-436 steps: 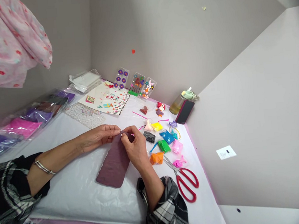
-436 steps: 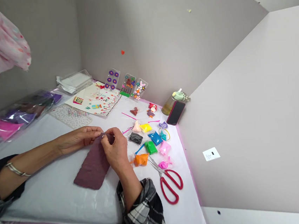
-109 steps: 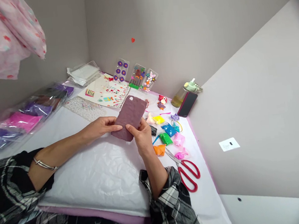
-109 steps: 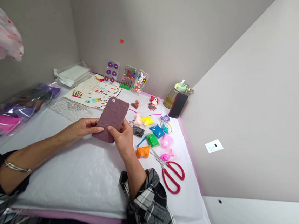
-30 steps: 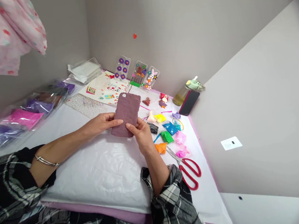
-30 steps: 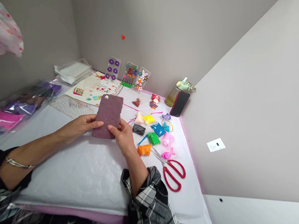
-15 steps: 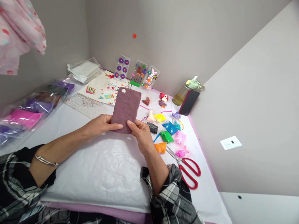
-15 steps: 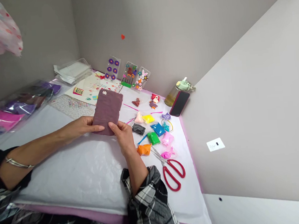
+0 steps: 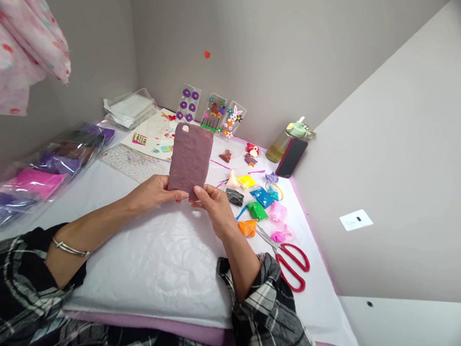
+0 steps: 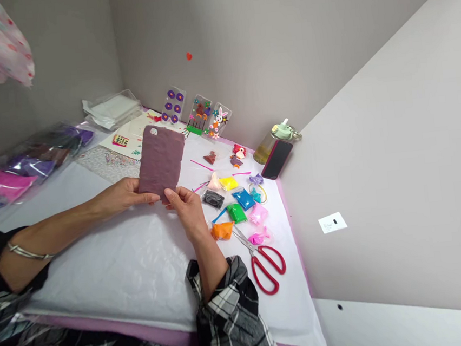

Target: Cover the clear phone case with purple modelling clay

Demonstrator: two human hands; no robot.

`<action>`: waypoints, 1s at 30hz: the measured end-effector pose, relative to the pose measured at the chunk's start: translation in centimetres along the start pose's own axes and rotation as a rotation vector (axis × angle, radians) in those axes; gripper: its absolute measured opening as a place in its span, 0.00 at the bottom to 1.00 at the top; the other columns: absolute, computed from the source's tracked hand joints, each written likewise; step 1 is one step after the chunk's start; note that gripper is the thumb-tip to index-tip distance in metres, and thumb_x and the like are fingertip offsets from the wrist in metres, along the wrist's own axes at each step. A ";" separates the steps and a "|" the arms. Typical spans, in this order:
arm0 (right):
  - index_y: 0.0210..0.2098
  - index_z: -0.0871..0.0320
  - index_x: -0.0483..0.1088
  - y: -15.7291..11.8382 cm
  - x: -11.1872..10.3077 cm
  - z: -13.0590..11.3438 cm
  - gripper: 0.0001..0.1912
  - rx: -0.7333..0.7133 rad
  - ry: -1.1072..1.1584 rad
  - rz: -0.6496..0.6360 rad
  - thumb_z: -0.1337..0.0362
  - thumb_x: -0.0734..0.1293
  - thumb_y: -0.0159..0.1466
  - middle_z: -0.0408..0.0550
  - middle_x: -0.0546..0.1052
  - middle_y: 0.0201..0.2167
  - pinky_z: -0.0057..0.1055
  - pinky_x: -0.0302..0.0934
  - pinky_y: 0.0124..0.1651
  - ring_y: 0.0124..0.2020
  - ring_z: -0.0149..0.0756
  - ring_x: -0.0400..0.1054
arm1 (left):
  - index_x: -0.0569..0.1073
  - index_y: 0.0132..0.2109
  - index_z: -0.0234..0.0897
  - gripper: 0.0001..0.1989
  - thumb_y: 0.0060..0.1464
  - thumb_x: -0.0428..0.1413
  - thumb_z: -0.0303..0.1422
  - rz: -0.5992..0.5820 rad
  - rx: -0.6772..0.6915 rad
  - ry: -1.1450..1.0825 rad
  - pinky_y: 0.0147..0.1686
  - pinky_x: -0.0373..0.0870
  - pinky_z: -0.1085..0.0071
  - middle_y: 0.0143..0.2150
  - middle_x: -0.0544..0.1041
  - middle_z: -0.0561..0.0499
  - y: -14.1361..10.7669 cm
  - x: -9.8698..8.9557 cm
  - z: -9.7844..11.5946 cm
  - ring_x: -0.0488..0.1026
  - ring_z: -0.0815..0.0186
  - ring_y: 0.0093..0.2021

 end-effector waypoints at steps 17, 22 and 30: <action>0.35 0.57 0.82 -0.2 0.0 -0.2 0.12 0.026 0.081 0.025 0.57 0.77 0.54 0.45 0.84 0.33 0.32 0.67 0.41 0.32 0.37 0.75 | 0.81 0.33 0.40 0.12 0.47 0.67 0.43 -0.052 0.048 -0.037 0.40 0.72 0.65 0.33 0.83 0.51 0.0 -0.1 0.1 0.78 0.56 0.37; 0.36 0.57 0.82 -0.1 -0.1 -0.1 0.12 0.030 0.102 0.039 0.58 0.77 0.54 0.44 0.85 0.34 0.32 0.67 0.42 0.32 0.36 0.74 | 0.79 0.29 0.39 0.14 0.46 0.67 0.45 -0.031 0.053 -0.057 0.34 0.71 0.67 0.28 0.80 0.52 -0.2 0.0 0.6 0.77 0.58 0.33; 0.36 0.56 0.83 -0.2 0.1 0.0 0.12 0.033 0.115 0.019 0.59 0.77 0.53 0.43 0.84 0.34 0.32 0.67 0.43 0.32 0.36 0.74 | 0.80 0.31 0.39 0.14 0.47 0.67 0.46 -0.033 0.024 -0.083 0.38 0.74 0.65 0.32 0.82 0.51 -0.2 -0.2 0.6 0.78 0.57 0.36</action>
Point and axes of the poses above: each hand's wrist, its own y-axis towards the middle knuckle, its own x-axis out of the palm, z = x × y, the point moved 1 cm from there along y, towards the middle knuckle
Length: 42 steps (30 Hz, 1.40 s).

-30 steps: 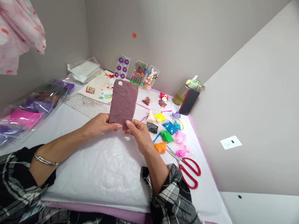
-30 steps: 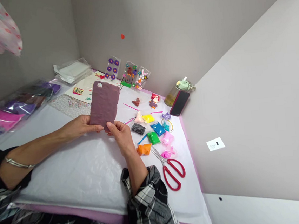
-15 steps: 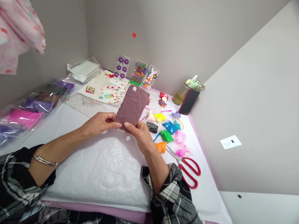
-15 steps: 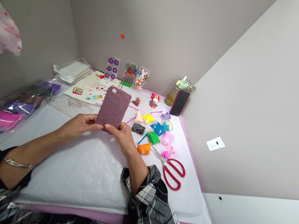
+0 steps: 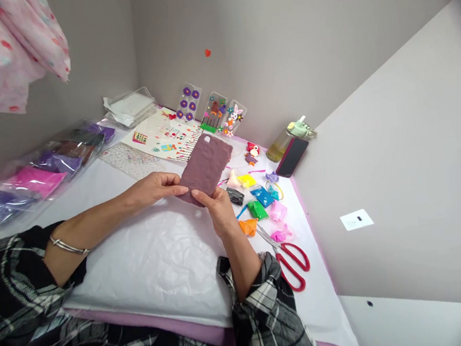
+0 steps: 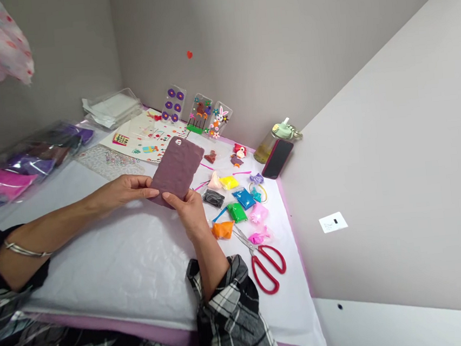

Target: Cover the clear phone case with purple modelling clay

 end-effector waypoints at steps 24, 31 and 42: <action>0.35 0.57 0.81 0.0 -0.1 0.1 0.13 -0.007 -0.040 -0.001 0.57 0.78 0.53 0.44 0.84 0.33 0.33 0.68 0.41 0.32 0.37 0.74 | 0.85 0.44 0.44 0.15 0.47 0.68 0.40 -0.180 -0.051 -0.151 0.48 0.75 0.63 0.43 0.87 0.50 -0.1 0.7 0.2 0.81 0.53 0.46; 0.35 0.55 0.81 0.2 0.1 0.1 0.14 -0.055 0.010 0.000 0.54 0.78 0.53 0.43 0.84 0.33 0.33 0.69 0.43 0.34 0.37 0.74 | 0.83 0.42 0.40 0.14 0.50 0.67 0.43 -0.072 -0.045 -0.202 0.46 0.72 0.65 0.40 0.85 0.51 -0.1 0.2 -0.4 0.80 0.58 0.42; 0.38 0.54 0.81 0.2 0.0 0.0 0.15 -0.059 0.045 0.024 0.54 0.77 0.54 0.43 0.84 0.37 0.35 0.69 0.47 0.37 0.39 0.75 | 0.83 0.44 0.40 0.16 0.51 0.67 0.42 -0.109 -0.064 -0.192 0.47 0.73 0.64 0.43 0.86 0.49 -0.2 0.5 -0.2 0.80 0.56 0.44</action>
Point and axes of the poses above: each hand's wrist, its own y-axis towards the middle knuckle, its own x-axis out of the palm, z = x × y, the point moved 1 cm from there along y, towards the middle knuckle
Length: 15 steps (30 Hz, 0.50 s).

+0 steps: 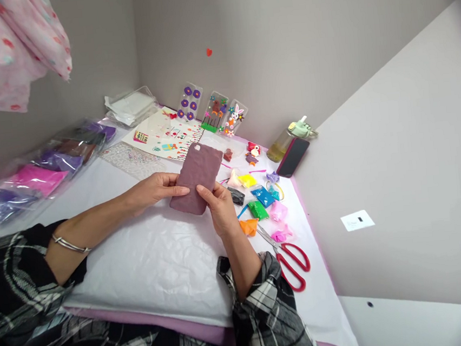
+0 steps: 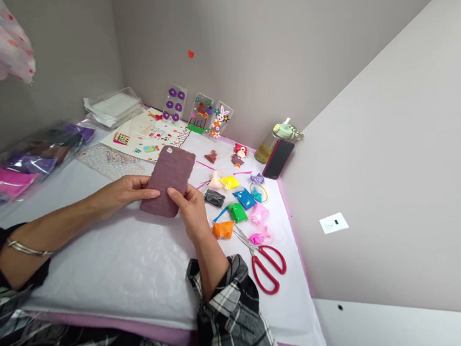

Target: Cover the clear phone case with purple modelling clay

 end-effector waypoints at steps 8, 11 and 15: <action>0.38 0.54 0.81 -0.1 0.1 -0.1 0.18 0.059 -0.020 -0.042 0.50 0.77 0.54 0.44 0.84 0.35 0.35 0.68 0.45 0.36 0.39 0.74 | 0.84 0.42 0.39 0.17 0.46 0.69 0.43 0.100 0.018 -0.003 0.43 0.75 0.65 0.40 0.86 0.49 -0.1 0.0 0.2 0.81 0.55 0.41; 0.38 0.53 0.81 0.0 0.0 0.0 0.18 0.052 0.006 -0.025 0.48 0.76 0.55 0.43 0.83 0.35 0.34 0.68 0.45 0.36 0.37 0.73 | 0.83 0.43 0.39 0.17 0.48 0.69 0.43 0.052 -0.007 -0.019 0.43 0.75 0.65 0.40 0.86 0.49 -0.2 0.1 0.2 0.81 0.56 0.41; 0.35 0.53 0.81 -0.2 0.0 -0.1 0.15 0.066 0.001 -0.036 0.50 0.77 0.54 0.41 0.82 0.32 0.30 0.67 0.43 0.34 0.35 0.71 | 0.83 0.46 0.40 0.19 0.49 0.69 0.44 0.030 0.002 -0.059 0.45 0.75 0.65 0.45 0.86 0.48 -0.2 0.2 0.1 0.81 0.55 0.44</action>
Point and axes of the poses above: each hand's wrist, its own y-axis towards the middle knuckle, its own x-axis out of the palm, z = x × y, the point moved 1 cm from there along y, towards the middle knuckle
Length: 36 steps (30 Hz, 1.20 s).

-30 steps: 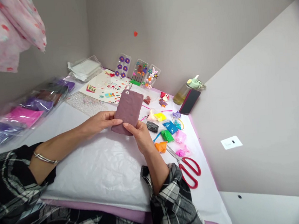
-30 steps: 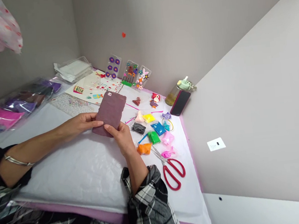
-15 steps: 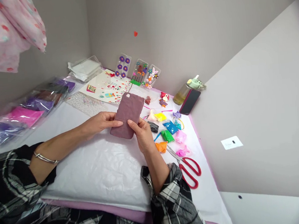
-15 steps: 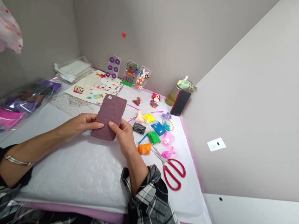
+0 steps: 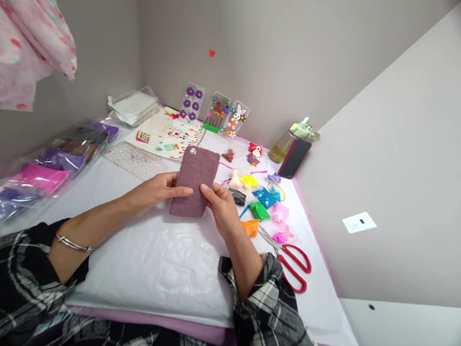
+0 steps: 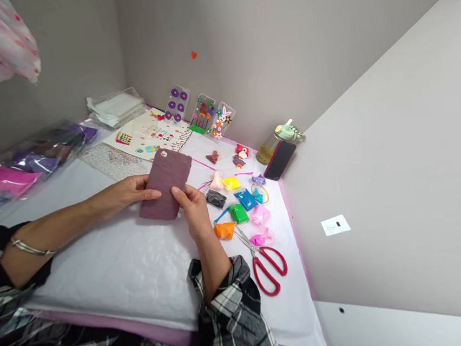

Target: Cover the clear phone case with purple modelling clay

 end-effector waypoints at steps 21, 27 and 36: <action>0.31 0.54 0.75 -0.1 0.6 0.3 0.16 0.016 -0.072 -0.046 0.49 0.75 0.55 0.40 0.75 0.28 0.29 0.63 0.37 0.29 0.32 0.66 | 0.85 0.43 0.40 0.17 0.47 0.71 0.42 0.149 0.029 -0.041 0.48 0.75 0.61 0.43 0.87 0.48 0.3 -1.0 -0.2 0.80 0.54 0.45; 0.27 0.55 0.75 -0.1 0.5 0.2 0.13 0.005 -0.058 0.001 0.53 0.75 0.56 0.39 0.75 0.25 0.26 0.62 0.34 0.27 0.31 0.65 | 0.84 0.44 0.40 0.17 0.49 0.70 0.43 0.186 0.099 -0.048 0.52 0.72 0.62 0.44 0.86 0.48 0.3 -0.9 0.3 0.79 0.55 0.48; 0.35 0.54 0.82 -0.2 0.7 0.3 0.12 -0.006 -0.056 0.014 0.57 0.78 0.52 0.43 0.84 0.33 0.34 0.69 0.41 0.34 0.39 0.74 | 0.84 0.46 0.43 0.18 0.51 0.68 0.44 0.100 0.066 0.028 0.50 0.74 0.63 0.44 0.86 0.50 0.5 -0.9 -0.3 0.80 0.55 0.47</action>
Point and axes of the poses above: each hand's wrist, its own y-axis towards the middle knuckle, its own x-axis out of the palm, z = x × y, the point moved 1 cm from there along y, towards the middle knuckle
